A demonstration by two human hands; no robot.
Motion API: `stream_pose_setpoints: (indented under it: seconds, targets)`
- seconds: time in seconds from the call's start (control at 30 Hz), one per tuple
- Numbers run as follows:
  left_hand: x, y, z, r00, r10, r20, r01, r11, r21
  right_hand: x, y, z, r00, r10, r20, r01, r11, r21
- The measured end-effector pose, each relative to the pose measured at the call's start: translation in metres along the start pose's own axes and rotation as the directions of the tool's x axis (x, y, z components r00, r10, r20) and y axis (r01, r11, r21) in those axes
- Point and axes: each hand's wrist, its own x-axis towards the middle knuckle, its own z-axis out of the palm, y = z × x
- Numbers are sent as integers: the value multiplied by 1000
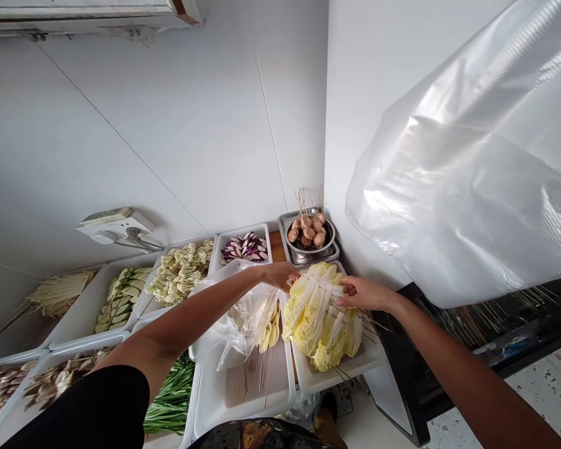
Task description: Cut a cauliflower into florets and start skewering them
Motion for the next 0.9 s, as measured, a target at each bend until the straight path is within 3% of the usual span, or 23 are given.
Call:
stream_pose_setpoints:
  seconds: [0.1, 0.2, 0.4, 0.6, 0.77, 0.9]
  targets:
    - [1, 10, -6, 999, -36, 2, 36, 999, 34, 11, -12, 6, 993, 25, 111, -37, 993, 110]
    - [1, 21, -11, 997, -75, 15, 74, 996, 48, 19, -22, 10, 988, 76, 137, -93, 988, 122]
    - [1, 27, -14, 997, -75, 19, 74, 996, 40, 27, -45, 14, 969, 11, 247, -61, 978, 199]
    - [-7, 34, -21, 999, -45, -24, 46, 998, 32, 34, -55, 25, 900, -21, 436, -225, 834, 504]
    - [-22, 50, -27, 999, -41, -33, 44, 993, 108, 26, -60, 32, 903, -66, 424, -201, 809, 553]
    - [-44, 62, -39, 985, -28, -172, 83, 944, 320, 9, -61, 32, 900, -109, 422, -175, 798, 577]
